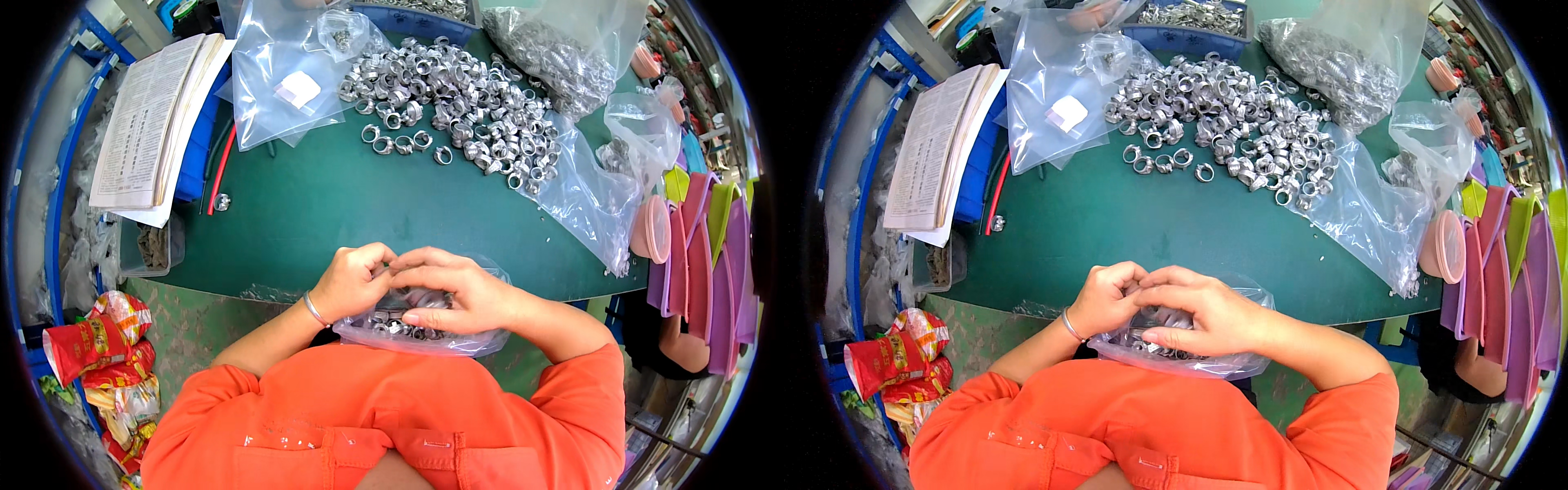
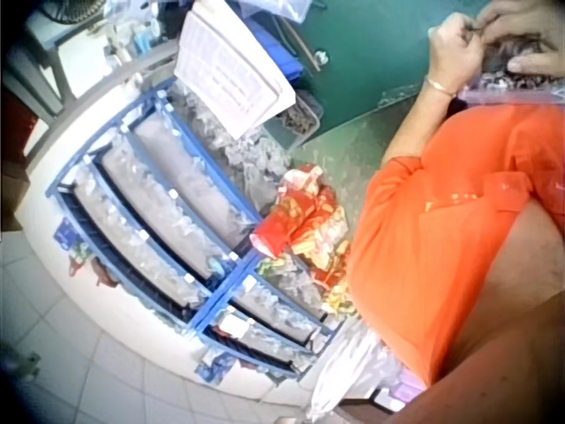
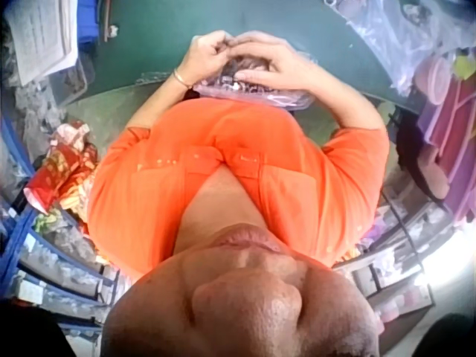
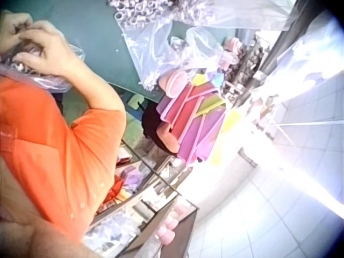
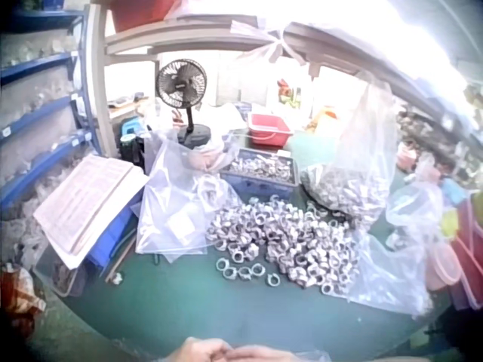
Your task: The person pours metal rings from a large plastic bag onto a green table, then repeatedly picks up individual rings and places them into a smaller clear plastic bag. The person continues this one-at-a-time transfer until the end of the clip.
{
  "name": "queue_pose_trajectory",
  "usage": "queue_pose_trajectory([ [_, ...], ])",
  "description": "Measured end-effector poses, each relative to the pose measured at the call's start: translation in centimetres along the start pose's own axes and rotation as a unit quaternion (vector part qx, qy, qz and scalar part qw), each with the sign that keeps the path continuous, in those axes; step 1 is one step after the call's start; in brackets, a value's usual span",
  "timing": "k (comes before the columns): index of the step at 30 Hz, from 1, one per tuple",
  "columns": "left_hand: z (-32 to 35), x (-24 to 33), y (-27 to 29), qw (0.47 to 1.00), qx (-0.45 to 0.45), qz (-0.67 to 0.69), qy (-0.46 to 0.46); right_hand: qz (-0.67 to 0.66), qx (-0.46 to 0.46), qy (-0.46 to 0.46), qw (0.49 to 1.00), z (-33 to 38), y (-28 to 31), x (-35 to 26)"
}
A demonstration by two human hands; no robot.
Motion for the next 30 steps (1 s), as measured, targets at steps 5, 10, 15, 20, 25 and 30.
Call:
queue_pose_trajectory([
  [5, 0.1, -0.2, -0.2, 0.999, -0.017, -0.017, 0.021, 0.378, 0.180, 0.012, 0.908, -3.8, 5.2, 3.9],
  [10, 0.1, 0.0, 0.0, 1.000, -0.007, -0.011, 0.014, 0.391, 0.230, -0.001, 0.891, -7.7, 8.0, 10.8],
  [15, 0.0, 0.1, 0.0, 1.000, -0.009, -0.023, 0.001, 0.408, 0.271, 0.095, 0.867, -9.5, 6.0, 7.7],
  [20, 0.0, 0.1, 0.0, 1.000, -0.010, -0.025, -0.001, 0.450, 0.250, 0.074, 0.854, -10.5, 6.0, 9.9],
  [25, 0.3, -0.5, 0.0, 0.999, -0.013, -0.012, 0.034, 0.023, 0.295, -0.088, 0.951, -7.1, 7.3, 8.3],
  [30, -0.2, -0.2, 0.0, 0.999, -0.009, -0.010, 0.044, 0.106, -0.012, -0.012, 0.994, -0.2, -0.5, 1.3],
])
Point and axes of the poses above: each hand's wrist, its own z-axis away from the middle knuckle, its own y-axis out of the back of the hand, x = y × z, the point moved 6 cm from there along -z, towards the middle knuckle, and after that the axes turned 2 degrees about -y, right-handed, at the moved point
